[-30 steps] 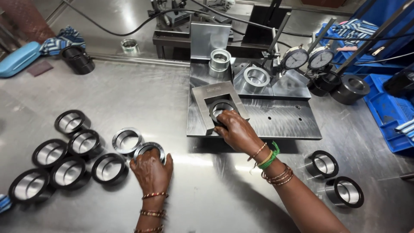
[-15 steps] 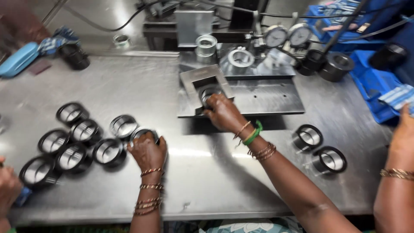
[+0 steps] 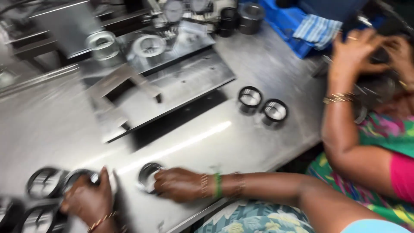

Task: Inspecting and measuring metal rings or bearings using a precision gauge on a workbench.

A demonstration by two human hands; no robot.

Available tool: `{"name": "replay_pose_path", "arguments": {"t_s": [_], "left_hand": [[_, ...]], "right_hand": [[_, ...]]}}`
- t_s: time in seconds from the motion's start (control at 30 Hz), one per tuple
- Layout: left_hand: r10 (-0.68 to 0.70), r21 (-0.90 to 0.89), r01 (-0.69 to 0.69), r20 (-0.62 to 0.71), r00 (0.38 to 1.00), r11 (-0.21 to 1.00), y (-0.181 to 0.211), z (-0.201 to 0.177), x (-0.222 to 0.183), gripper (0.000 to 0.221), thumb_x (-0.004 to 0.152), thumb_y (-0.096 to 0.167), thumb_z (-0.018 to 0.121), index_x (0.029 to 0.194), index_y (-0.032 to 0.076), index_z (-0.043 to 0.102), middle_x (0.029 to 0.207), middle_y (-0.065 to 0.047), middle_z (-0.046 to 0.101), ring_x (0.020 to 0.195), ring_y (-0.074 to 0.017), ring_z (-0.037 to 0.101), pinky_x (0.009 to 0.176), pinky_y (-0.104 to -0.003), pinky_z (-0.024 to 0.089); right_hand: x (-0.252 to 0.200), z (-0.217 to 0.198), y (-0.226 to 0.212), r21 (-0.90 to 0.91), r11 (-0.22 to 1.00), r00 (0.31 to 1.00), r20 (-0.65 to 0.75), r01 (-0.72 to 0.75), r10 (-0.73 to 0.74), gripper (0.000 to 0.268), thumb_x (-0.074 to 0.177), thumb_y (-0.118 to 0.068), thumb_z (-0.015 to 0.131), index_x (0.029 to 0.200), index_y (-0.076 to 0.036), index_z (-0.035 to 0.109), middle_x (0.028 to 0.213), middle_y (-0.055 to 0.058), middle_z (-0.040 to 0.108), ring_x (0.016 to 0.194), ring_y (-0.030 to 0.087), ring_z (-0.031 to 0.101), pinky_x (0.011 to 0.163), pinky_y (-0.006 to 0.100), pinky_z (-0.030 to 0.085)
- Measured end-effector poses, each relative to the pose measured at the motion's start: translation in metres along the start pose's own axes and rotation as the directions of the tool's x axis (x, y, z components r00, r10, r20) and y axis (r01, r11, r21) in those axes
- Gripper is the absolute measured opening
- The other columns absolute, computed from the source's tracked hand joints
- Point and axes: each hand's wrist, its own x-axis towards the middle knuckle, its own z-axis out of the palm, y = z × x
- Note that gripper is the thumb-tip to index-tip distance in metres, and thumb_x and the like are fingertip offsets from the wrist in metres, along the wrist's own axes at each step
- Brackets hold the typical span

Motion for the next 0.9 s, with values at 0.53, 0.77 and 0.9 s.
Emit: {"name": "replay_pose_path", "arguments": {"t_s": [0.53,0.77,0.9], "left_hand": [[0.394,-0.887,-0.359,-0.231,0.89,0.29,0.295,0.145,0.008,0.065,0.075,0.063,0.071,0.109,0.008,0.068,0.093,-0.013,0.07,0.091,-0.029,0.07,0.093,-0.043,0.051],[0.326,-0.861,-0.505,-0.46,0.826,0.065,0.711,-0.104,-0.089,0.077,0.059,0.064,0.072,0.116,0.013,0.069,0.093,-0.013,0.071,0.091,-0.03,0.069,0.093,-0.045,0.049],[0.283,-0.827,-0.562,-0.542,0.791,-0.012,0.776,-0.099,-0.114,0.083,0.052,0.064,0.073,0.119,0.015,0.07,0.093,-0.013,0.071,0.091,-0.0305,0.069,0.093,-0.046,0.049]], "right_hand": [[-0.118,-0.068,0.102,-0.103,0.84,0.553,-0.794,-0.533,0.253,0.059,0.093,-0.017,0.065,0.148,-0.001,0.049,0.144,0.015,0.051,0.139,0.032,0.046,0.121,0.049,0.034],[-0.192,-0.059,0.144,-0.077,0.675,0.567,-0.616,-0.734,0.547,0.057,0.101,-0.036,0.066,0.146,-0.005,0.048,0.134,0.012,0.056,0.132,0.024,0.051,0.121,0.048,0.035],[-0.184,-0.076,0.131,-0.049,0.744,0.484,-0.788,-0.666,0.381,0.044,0.096,-0.027,0.067,0.133,-0.007,0.054,0.13,0.016,0.057,0.13,0.031,0.05,0.113,0.048,0.037]]}}
